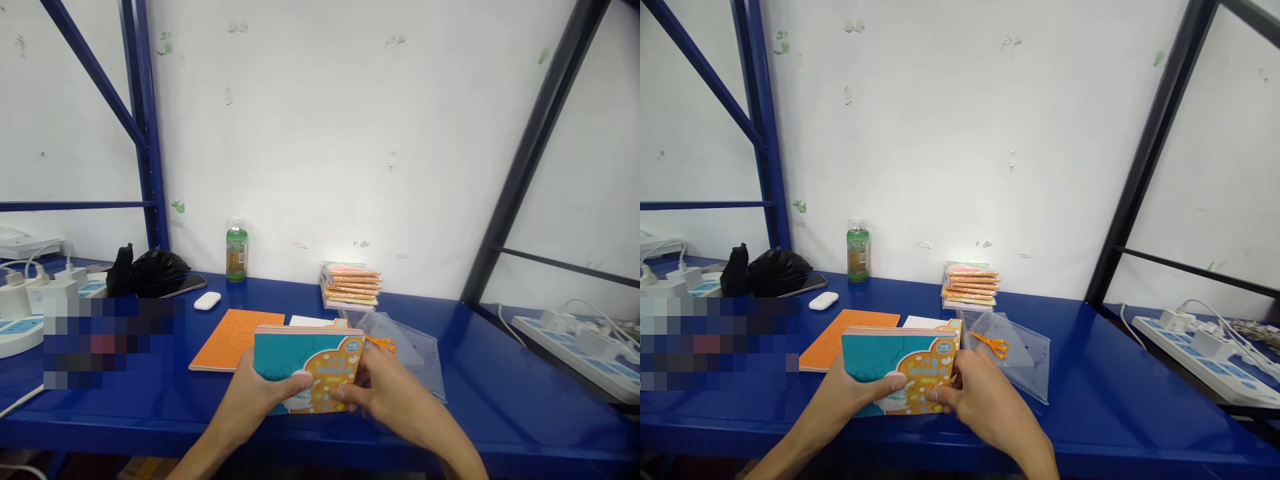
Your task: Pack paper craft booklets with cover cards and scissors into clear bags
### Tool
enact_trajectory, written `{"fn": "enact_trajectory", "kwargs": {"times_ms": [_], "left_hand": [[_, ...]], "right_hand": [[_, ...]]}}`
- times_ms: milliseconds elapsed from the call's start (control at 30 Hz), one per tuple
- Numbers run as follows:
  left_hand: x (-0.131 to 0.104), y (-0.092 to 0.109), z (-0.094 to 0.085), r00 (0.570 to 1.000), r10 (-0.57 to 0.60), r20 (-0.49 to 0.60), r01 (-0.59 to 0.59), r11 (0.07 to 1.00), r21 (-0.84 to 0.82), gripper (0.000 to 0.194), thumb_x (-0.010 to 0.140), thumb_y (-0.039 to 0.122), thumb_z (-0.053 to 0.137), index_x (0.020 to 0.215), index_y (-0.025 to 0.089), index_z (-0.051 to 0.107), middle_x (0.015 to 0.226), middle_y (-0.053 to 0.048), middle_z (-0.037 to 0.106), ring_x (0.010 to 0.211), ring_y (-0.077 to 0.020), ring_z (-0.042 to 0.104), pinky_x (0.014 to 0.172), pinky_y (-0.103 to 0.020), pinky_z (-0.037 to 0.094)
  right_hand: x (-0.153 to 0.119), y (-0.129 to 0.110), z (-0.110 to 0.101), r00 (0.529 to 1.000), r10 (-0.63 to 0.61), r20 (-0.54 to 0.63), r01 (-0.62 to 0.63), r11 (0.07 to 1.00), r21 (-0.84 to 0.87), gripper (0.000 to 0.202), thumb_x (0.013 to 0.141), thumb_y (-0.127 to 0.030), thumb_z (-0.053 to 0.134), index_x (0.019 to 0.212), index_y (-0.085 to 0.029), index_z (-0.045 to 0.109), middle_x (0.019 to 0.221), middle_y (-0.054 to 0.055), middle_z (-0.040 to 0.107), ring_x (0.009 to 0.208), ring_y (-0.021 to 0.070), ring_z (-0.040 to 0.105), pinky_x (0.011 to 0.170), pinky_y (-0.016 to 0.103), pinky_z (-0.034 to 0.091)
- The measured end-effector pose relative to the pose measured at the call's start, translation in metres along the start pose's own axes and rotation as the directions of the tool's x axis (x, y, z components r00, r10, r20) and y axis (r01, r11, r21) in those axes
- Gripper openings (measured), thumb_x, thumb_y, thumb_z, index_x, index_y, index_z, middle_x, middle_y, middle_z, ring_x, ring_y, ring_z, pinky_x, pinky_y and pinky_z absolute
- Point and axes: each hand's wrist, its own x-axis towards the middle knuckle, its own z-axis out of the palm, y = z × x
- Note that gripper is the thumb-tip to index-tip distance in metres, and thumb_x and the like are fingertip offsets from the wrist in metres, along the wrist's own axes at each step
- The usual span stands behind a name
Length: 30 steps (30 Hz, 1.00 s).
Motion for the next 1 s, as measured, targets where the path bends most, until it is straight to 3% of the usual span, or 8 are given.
{"fn": "enact_trajectory", "kwargs": {"times_ms": [233, 333, 433, 500, 533, 633, 767, 1000], "left_hand": [[0.000, 0.002, -0.001, 0.998, -0.040, 0.044, 0.042, 0.998, -0.043, 0.047, 0.058, 0.039, 0.090, 0.098, 0.017, 0.077, 0.096, -0.007, 0.082, 0.091, -0.0314, 0.076, 0.079, -0.037, 0.061], [0.001, 0.000, -0.002, 0.996, -0.074, 0.044, 0.076, 0.996, -0.048, 0.049, 0.057, 0.039, 0.091, 0.098, 0.017, 0.076, 0.095, -0.007, 0.082, 0.090, -0.0327, 0.076, 0.077, -0.039, 0.062], [0.002, -0.002, -0.003, 0.996, -0.081, 0.044, 0.082, 0.996, -0.030, 0.047, 0.058, 0.040, 0.090, 0.096, 0.017, 0.076, 0.092, -0.007, 0.082, 0.087, -0.0317, 0.076, 0.075, -0.038, 0.062], [0.002, -0.002, -0.003, 0.997, -0.075, 0.036, 0.075, 0.997, -0.008, 0.045, 0.058, 0.041, 0.090, 0.094, 0.017, 0.076, 0.090, -0.007, 0.082, 0.084, -0.0305, 0.076, 0.074, -0.037, 0.062], [0.002, -0.002, -0.003, 0.997, -0.069, 0.033, 0.069, 0.998, 0.000, 0.045, 0.058, 0.041, 0.090, 0.093, 0.017, 0.076, 0.090, -0.007, 0.082, 0.084, -0.0301, 0.076, 0.074, -0.037, 0.062], [0.002, -0.001, -0.002, 0.998, -0.062, 0.029, 0.062, 0.998, -0.008, 0.045, 0.058, 0.041, 0.090, 0.094, 0.017, 0.075, 0.091, -0.006, 0.083, 0.084, -0.0295, 0.077, 0.074, -0.036, 0.062], [0.001, 0.000, 0.000, 0.996, -0.084, 0.031, 0.085, 0.995, -0.050, 0.045, 0.058, 0.039, 0.091, 0.094, 0.017, 0.075, 0.091, -0.006, 0.083, 0.084, -0.0299, 0.077, 0.074, -0.036, 0.062], [0.000, 0.002, 0.001, 0.997, -0.078, 0.008, 0.079, 0.996, -0.047, 0.044, 0.056, 0.038, 0.091, 0.093, 0.018, 0.076, 0.089, -0.006, 0.083, 0.085, -0.0311, 0.077, 0.074, -0.038, 0.062]], "right_hand": [[-0.014, 0.001, -0.028, 0.998, -0.012, 0.069, 0.001, 0.988, 0.152, 0.035, 0.080, -0.036, 0.074, 0.113, -0.024, 0.071, 0.102, 0.003, 0.075, 0.075, 0.0172, 0.069, 0.068, 0.026, 0.055], [-0.027, 0.022, -0.055, 0.984, 0.141, -0.110, -0.126, 0.983, 0.136, 0.042, 0.087, -0.056, 0.059, 0.107, -0.021, 0.070, 0.093, 0.005, 0.074, 0.068, 0.0185, 0.069, 0.058, 0.027, 0.052], [-0.034, 0.058, -0.077, 0.844, 0.348, -0.408, -0.401, 0.915, -0.050, 0.053, 0.088, -0.067, 0.045, 0.099, -0.022, 0.072, 0.086, 0.007, 0.076, 0.061, 0.0229, 0.068, 0.062, 0.035, 0.053], [-0.033, 0.082, -0.083, 0.717, 0.406, -0.567, -0.595, 0.779, -0.195, 0.056, 0.089, -0.068, 0.041, 0.094, -0.023, 0.074, 0.082, 0.011, 0.076, 0.071, 0.0310, 0.071, 0.071, 0.043, 0.052], [-0.031, 0.092, -0.082, 0.686, 0.437, -0.582, -0.654, 0.720, -0.230, 0.058, 0.088, -0.070, 0.040, 0.092, -0.024, 0.075, 0.084, 0.013, 0.076, 0.079, 0.0349, 0.072, 0.073, 0.046, 0.052], [-0.021, 0.109, -0.074, 0.659, 0.523, -0.541, -0.724, 0.637, -0.265, 0.056, 0.085, -0.071, 0.043, 0.081, -0.024, 0.072, 0.087, 0.015, 0.076, 0.088, 0.0388, 0.072, 0.075, 0.048, 0.051], [-0.011, 0.108, -0.063, 0.668, 0.550, -0.502, -0.725, 0.634, -0.270, 0.046, 0.085, -0.064, 0.050, 0.074, -0.023, 0.069, 0.087, 0.014, 0.076, 0.089, 0.0377, 0.072, 0.077, 0.048, 0.051], [-0.007, 0.104, -0.062, 0.587, 0.577, -0.567, -0.779, 0.592, -0.204, 0.070, 0.087, -0.075, 0.034, 0.116, -0.016, 0.061, 0.111, 0.024, 0.072, 0.102, 0.0406, 0.069, 0.084, 0.051, 0.050]]}}
